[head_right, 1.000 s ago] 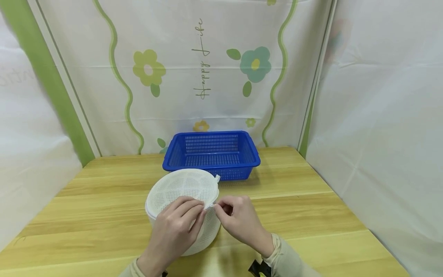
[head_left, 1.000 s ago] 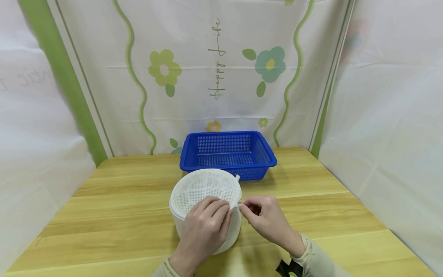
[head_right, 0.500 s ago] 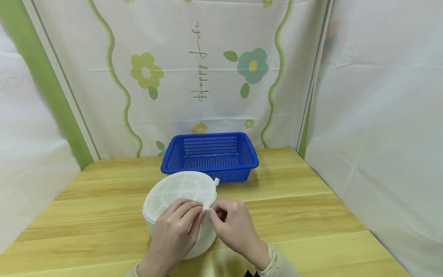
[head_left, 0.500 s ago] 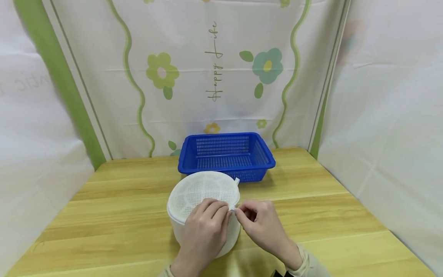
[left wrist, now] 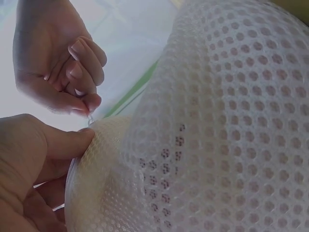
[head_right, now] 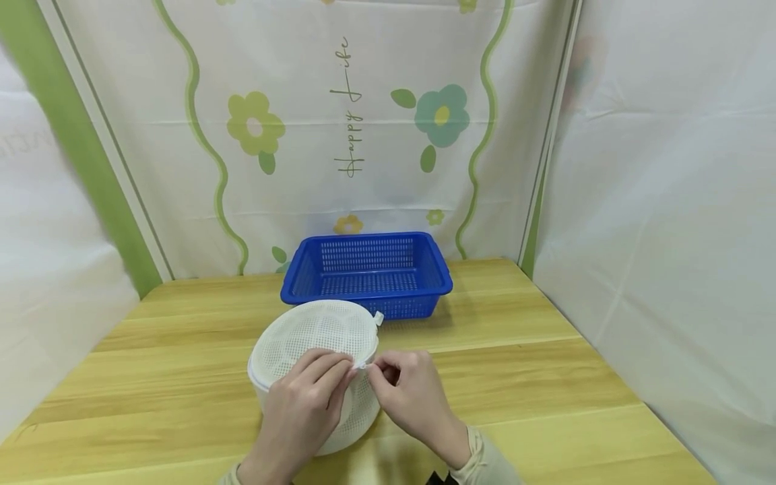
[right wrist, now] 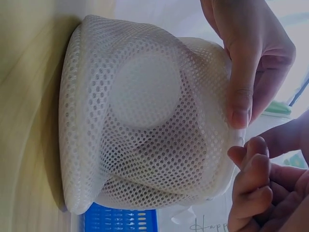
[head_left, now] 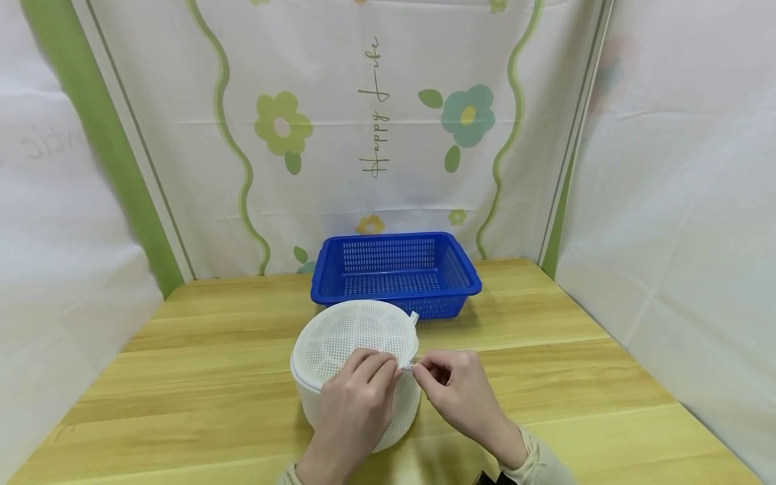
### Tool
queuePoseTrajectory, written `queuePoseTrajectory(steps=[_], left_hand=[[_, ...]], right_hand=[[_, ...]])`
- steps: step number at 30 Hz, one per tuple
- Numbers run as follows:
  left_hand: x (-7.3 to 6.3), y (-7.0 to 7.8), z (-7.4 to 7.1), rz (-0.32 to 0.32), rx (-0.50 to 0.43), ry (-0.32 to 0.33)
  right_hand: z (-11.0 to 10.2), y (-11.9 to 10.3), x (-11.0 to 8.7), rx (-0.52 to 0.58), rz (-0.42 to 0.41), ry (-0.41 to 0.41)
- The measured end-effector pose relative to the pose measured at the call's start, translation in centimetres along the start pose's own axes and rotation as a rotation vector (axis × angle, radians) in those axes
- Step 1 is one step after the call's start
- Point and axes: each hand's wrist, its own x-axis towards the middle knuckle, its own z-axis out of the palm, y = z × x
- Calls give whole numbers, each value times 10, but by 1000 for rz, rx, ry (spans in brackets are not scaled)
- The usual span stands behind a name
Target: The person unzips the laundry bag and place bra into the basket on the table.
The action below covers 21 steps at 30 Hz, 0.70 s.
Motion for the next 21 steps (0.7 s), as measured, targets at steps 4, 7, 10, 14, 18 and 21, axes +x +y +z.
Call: queuePoseTrajectory(steps=[4,7,10,14,18,21], left_hand=[[-1,-1,0,-16,-5,-20],[-1,-1,-1,-32,-11,-39],[-1,-1,-1,-37,-11,-40],[0,-2,-1,-33,-5,-30],[1,-2,-1,-37,-2,-32],[1,-1,-2,-47,0,-42]], right_hand=[[0,3,0,-13,22,5],[0,4,0,-10,35,11],[0,5,0,-6,43,21],[0,6,1,-5,42,38],[0,8,0,-12,55,58],[0,10,0,-21,68,69]])
